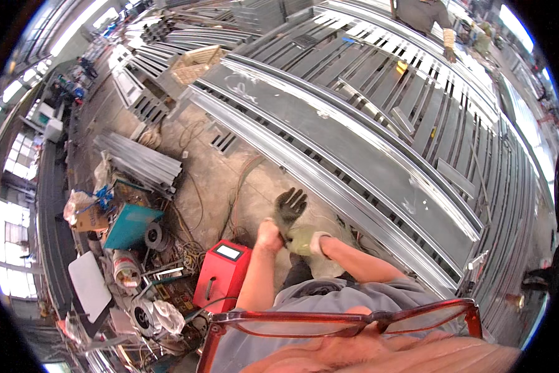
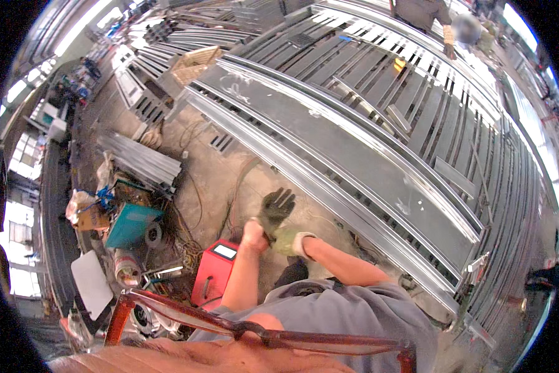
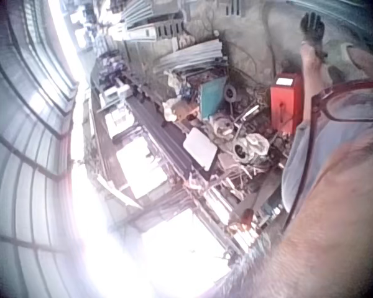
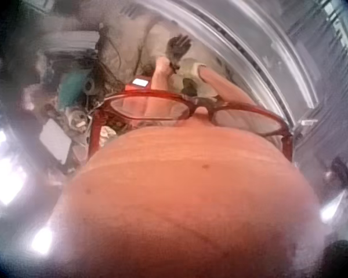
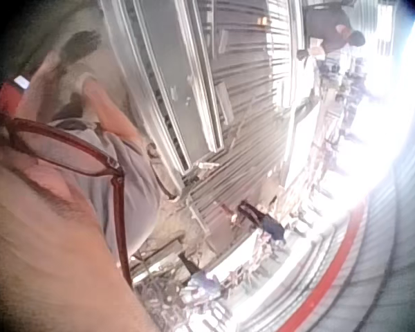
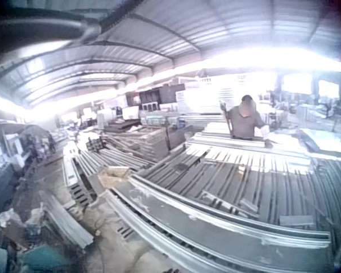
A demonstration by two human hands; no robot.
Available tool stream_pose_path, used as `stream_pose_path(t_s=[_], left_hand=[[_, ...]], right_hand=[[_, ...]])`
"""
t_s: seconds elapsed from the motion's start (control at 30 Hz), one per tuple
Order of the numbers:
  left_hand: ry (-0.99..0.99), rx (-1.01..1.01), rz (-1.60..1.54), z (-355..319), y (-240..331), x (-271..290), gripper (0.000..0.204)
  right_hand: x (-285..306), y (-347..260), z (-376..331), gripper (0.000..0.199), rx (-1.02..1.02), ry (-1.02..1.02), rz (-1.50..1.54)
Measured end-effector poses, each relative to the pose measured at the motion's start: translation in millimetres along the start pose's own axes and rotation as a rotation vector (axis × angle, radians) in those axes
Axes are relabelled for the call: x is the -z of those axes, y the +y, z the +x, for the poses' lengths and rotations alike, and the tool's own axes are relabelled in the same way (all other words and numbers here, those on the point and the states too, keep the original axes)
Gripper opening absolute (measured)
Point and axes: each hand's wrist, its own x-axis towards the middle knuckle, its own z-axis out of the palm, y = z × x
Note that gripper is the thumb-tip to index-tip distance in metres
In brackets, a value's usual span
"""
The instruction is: The person puts on gloves, picks up a metal grate, and welds it onto a metal frame using a welding torch. The person then welds another section of the frame.
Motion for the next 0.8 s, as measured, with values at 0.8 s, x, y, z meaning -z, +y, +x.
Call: stream_pose_path(t_s=[0.8], left_hand=[[0.023, -0.141, 1.033, 148.9, 224.4, -228.9, 0.067]], right_hand=[[243.7, 8.8, 109.4, 0.037, -0.06, 0.271, -0.006]])
